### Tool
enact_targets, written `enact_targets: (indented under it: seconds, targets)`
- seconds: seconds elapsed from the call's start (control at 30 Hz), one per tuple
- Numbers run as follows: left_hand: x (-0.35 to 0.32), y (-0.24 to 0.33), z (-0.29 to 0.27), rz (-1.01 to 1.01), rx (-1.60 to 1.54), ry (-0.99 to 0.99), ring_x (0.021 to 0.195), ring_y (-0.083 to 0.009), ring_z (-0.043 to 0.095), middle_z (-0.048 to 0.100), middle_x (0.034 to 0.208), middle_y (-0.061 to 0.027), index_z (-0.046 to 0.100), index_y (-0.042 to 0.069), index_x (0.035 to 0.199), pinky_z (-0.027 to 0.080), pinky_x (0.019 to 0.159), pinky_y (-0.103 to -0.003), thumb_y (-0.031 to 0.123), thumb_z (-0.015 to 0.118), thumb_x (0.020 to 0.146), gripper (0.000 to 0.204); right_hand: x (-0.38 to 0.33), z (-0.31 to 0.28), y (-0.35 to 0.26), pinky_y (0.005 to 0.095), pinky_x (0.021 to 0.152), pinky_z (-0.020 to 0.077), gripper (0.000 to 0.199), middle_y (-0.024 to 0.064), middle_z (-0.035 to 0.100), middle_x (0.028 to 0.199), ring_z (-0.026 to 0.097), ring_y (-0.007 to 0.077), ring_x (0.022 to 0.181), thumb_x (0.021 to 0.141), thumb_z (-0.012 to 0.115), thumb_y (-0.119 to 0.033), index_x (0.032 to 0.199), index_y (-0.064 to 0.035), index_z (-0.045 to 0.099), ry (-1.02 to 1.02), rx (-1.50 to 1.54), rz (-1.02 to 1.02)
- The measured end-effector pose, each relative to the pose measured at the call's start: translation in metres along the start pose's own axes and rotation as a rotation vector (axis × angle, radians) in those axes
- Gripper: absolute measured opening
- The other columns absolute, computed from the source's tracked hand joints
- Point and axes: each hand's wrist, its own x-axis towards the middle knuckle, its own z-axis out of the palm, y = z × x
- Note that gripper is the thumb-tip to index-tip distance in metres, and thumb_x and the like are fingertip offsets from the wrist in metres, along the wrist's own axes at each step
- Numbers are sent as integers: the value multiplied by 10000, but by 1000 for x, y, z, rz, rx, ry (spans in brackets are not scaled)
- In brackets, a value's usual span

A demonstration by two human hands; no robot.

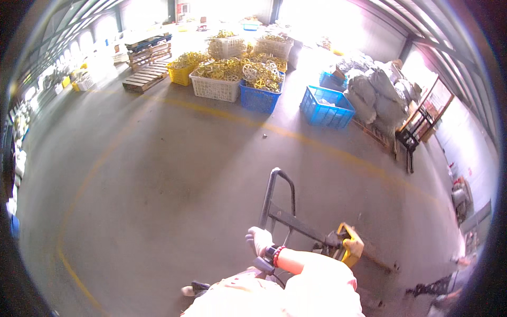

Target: Transporting large bags using a pallet jack in a warehouse or manufacturing facility.

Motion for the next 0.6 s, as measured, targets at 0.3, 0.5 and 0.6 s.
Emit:
enact_targets:
  seconds: [0.3,0.5,0.6]
  targets:
    - [47,-56,-259,-94,-415,103,855,-194,621,692,965,-81,671,49,1123,522,778,-356,301,563,999,300,-45,247,97,269,500,433,83,37,611,680,548,135,533,874,649,-134,819,-79,620,47,-78,-89]
    - [73,-53,-423,-74,-419,199,795,-116,594,672,908,-14,666,55,1117,504,707,-287,318,610,982,301,-54,423,145,284,497,453,122,73,667,730,581,151,545,875,654,-184,871,-63,651,48,-127,-81]
    - [84,-55,-495,-114,-458,225,806,-116,595,677,926,-19,666,56,1130,507,709,-290,323,624,975,312,-49,523,156,358,613,509,194,157,672,826,631,227,671,853,649,-132,950,35,629,80,-128,-88]
